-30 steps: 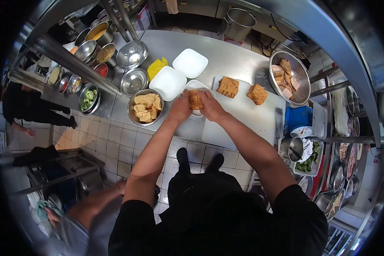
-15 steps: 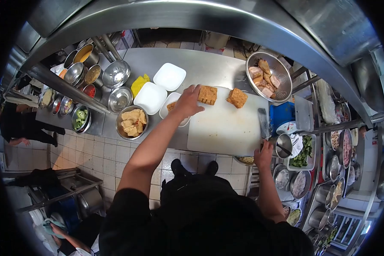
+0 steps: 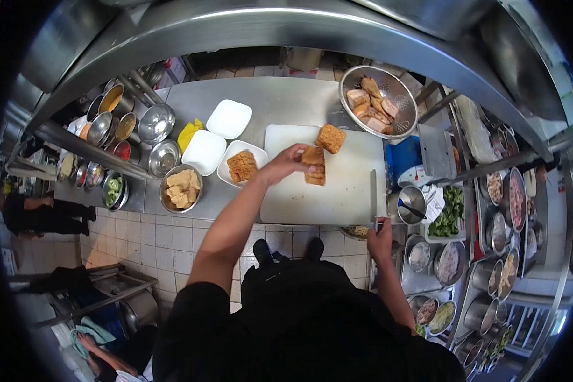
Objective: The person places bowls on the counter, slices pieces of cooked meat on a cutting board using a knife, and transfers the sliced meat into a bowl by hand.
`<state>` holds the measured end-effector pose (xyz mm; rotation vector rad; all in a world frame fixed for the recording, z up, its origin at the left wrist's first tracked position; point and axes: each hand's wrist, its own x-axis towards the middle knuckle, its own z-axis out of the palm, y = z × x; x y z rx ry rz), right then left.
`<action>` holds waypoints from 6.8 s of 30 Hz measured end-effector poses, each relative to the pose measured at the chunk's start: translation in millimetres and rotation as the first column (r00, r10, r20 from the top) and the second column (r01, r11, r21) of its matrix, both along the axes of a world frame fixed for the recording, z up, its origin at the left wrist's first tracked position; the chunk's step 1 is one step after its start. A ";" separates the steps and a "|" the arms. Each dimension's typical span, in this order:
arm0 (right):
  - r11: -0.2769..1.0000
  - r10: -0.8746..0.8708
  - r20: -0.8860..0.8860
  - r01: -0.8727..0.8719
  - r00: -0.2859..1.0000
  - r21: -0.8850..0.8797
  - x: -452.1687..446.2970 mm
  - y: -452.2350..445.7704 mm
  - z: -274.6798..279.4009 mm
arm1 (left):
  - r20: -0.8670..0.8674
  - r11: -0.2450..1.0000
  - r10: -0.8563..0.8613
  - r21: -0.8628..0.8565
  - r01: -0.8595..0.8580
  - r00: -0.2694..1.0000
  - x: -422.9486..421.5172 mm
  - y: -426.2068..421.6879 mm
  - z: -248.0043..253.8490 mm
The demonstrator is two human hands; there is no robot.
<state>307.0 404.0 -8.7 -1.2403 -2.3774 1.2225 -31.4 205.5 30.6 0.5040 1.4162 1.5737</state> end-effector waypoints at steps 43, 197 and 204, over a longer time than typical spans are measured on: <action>0.969 0.025 -0.003 -0.024 1.000 0.247 -3.7 0.5 14.9 | -0.483 0.873 -0.232 -0.486 -0.038 0.845 4.2 15.0 -5.8; 0.843 0.486 0.503 -0.534 0.715 -0.055 37.2 -43.2 79.0 | -0.958 0.903 -0.103 -0.202 -0.380 0.266 105.9 41.5 5.7; 0.949 0.245 0.422 -0.306 0.873 0.083 74.0 -33.6 69.6 | -0.782 0.823 -0.422 -0.542 -0.167 0.458 106.3 88.8 -11.5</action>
